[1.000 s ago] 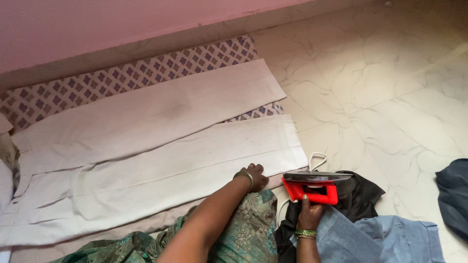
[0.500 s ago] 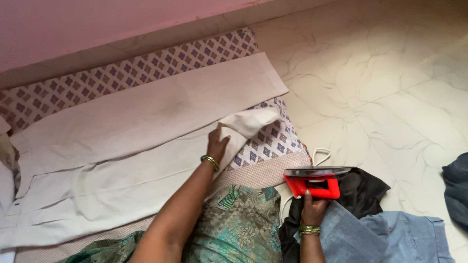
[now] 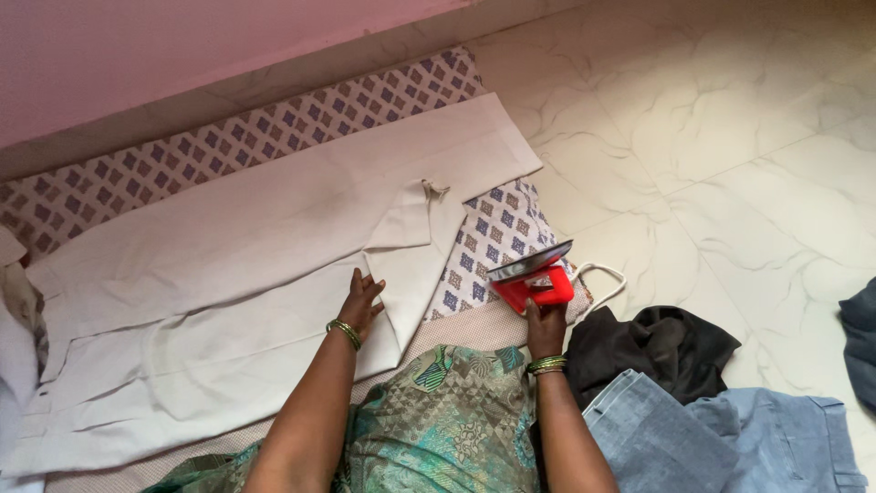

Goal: The person irons a pair of white trousers laid out on a patterned mat on the floor. They smooth the fabric with their hands and use a red electric iron to press the garment, then fold it.

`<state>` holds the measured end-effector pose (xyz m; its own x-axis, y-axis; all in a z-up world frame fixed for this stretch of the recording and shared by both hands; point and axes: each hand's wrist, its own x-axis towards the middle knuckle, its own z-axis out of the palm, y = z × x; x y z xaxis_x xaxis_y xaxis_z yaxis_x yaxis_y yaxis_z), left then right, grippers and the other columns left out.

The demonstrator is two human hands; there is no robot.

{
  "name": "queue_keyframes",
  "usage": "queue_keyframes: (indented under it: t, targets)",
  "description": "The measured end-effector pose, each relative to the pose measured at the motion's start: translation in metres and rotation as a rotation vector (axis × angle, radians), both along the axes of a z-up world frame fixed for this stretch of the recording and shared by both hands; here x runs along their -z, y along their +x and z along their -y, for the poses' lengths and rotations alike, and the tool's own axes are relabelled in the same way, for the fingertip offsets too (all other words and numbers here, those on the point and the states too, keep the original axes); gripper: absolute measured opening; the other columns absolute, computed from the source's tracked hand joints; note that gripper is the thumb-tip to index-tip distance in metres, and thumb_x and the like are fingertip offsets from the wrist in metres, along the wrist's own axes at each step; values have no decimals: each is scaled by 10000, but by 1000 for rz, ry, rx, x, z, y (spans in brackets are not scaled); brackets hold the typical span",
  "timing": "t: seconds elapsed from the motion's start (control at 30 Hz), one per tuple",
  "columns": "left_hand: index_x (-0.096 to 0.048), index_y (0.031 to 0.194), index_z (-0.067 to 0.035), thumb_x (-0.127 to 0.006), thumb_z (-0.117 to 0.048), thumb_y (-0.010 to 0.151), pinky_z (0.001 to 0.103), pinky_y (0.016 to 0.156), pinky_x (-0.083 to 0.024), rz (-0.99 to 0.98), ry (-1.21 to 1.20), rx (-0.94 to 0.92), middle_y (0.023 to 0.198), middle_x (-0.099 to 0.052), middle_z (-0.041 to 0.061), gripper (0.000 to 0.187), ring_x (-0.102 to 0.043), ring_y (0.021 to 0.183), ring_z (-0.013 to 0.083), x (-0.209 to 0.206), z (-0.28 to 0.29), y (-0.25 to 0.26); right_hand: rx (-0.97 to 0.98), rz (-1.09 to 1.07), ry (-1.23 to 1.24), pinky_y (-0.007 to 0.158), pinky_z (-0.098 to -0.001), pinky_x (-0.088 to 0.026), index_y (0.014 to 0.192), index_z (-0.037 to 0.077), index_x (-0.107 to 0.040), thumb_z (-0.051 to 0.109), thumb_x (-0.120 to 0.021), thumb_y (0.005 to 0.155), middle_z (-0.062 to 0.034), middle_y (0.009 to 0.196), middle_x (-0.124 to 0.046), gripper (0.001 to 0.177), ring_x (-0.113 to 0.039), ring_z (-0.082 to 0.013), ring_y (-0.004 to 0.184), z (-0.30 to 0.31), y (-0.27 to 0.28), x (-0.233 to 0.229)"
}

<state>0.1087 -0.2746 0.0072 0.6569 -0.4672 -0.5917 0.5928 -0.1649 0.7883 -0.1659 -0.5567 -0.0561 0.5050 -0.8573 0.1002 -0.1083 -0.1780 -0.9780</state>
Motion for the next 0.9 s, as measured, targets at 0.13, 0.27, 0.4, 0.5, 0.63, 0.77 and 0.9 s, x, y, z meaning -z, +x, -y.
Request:
queue_keyframes:
  t: [0.13,0.27,0.4,0.5,0.63,0.77,0.9]
  targets:
    - [71,1634,-181,-678,-296,873,495,1199,-322,8,-10,5,1708,-167,108,1074,-282,1537,277,2,-1,-2,-76,-29,-33,969,-358,-521,1351,5,-548,80,-679,948,-120,1262,-680,430,-662,-216,1153,-5,1,3]
    - [36,1644,-177,-691,-289,874,486,1210,-313,33,-4,18,1701,-183,116,1065,-266,1540,279,5,-4,-7,-131,80,12,1003,-368,-499,1378,4,-524,52,-715,912,-136,1305,-647,506,-615,-221,1209,-7,0,2]
    - [15,1642,-187,-680,-308,864,477,1203,-322,37,1,41,1694,-205,108,1050,-305,1530,272,9,-17,-18,-133,-5,-38,969,-358,-537,1335,26,-564,55,-718,894,-130,1233,-662,468,-657,-217,1141,-11,-9,-16]
    - [-42,1633,-163,-675,-306,863,474,1185,-342,42,3,40,1686,-228,103,1007,-323,1516,272,17,-32,-30,-52,-143,-121,980,-384,-537,1328,29,-564,52,-728,890,-179,1239,-610,468,-636,-270,1150,-22,-21,-37]
    - [-143,1631,-117,-662,-315,894,430,1195,-346,94,36,92,1663,-274,133,923,-340,1510,276,39,-53,-39,-28,-459,-560,1140,-514,-399,1362,65,-563,131,-703,883,-180,1360,-553,504,-514,-353,1325,-46,-65,-82]
    - [-268,1591,-104,-660,-319,896,426,1170,-402,188,105,188,1620,-369,145,827,-415,1482,296,55,-76,-48,-33,-1168,-628,1185,-641,-157,1311,201,-604,338,-678,868,-78,1472,-500,469,-313,-328,1477,-73,-104,-109]
    - [-489,1522,-172,-697,-309,891,391,1215,-404,793,448,525,1520,-510,125,678,-450,1456,306,56,-102,-73,-133,-1251,-797,1212,-607,-166,1343,212,-593,413,-652,851,-76,1513,-476,535,-285,-322,1497,-83,-151,-98]
